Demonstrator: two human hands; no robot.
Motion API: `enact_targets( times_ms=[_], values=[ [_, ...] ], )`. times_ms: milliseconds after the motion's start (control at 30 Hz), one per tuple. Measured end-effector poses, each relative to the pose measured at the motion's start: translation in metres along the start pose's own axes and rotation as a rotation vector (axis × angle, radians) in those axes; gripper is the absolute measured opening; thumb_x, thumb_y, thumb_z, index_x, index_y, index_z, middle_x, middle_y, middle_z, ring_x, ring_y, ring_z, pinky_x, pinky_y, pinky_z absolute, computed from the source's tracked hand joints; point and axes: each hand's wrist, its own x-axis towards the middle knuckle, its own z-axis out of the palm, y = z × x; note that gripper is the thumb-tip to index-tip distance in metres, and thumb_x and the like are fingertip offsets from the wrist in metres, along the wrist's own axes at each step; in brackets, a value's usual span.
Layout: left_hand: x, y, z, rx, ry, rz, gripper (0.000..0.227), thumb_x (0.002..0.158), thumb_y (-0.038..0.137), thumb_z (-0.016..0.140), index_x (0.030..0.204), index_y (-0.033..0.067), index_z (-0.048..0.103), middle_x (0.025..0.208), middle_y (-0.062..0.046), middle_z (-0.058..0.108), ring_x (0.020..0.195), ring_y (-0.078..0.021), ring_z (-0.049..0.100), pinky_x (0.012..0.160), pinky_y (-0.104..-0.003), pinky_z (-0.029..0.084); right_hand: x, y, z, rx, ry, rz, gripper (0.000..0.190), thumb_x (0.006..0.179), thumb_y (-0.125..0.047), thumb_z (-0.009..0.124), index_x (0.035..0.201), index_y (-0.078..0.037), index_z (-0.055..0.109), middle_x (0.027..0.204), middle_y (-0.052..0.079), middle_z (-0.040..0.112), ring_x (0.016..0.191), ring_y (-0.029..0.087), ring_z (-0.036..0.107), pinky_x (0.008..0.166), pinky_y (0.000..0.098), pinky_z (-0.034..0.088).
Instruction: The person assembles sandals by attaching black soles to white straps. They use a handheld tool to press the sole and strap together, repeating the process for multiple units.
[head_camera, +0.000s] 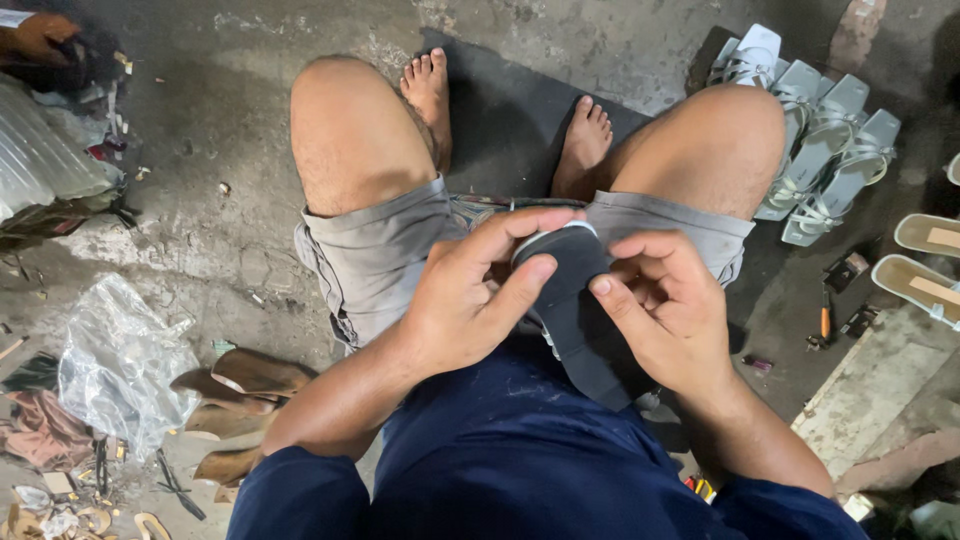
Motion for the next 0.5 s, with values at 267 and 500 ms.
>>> enact_targets(
  times_ms=[267,500],
  values=[
    [-0.003,-0.031,-0.003,-0.322,0.269,-0.126,0.039,0.104,-0.002,0.064,0.142,-0.0007,0.054,0.121,-0.014,0.073,0.105,-0.0117,0.071,0.092,-0.025,0.059,-0.005,-0.024,-0.029,-0.347,-0.250,0.202,0.044,0.080,-0.012,0.083,0.117,-0.004,0.061,0.089,0.001,0.074,0.079,0.005,0.065,0.069,0.0221,0.051],
    [-0.020,-0.062,-0.040,-0.476,0.357,-0.035,0.060,0.100,-0.008,0.067,0.151,0.0028,0.038,0.140,-0.019,0.063,0.120,-0.0191,0.065,0.099,-0.029,0.056,-0.017,-0.034,-0.068,-0.451,0.154,0.103,0.026,0.092,-0.018,0.082,0.099,0.004,0.069,0.095,0.009,0.061,0.090,0.012,0.055,0.081,0.0244,0.044]
  ],
)
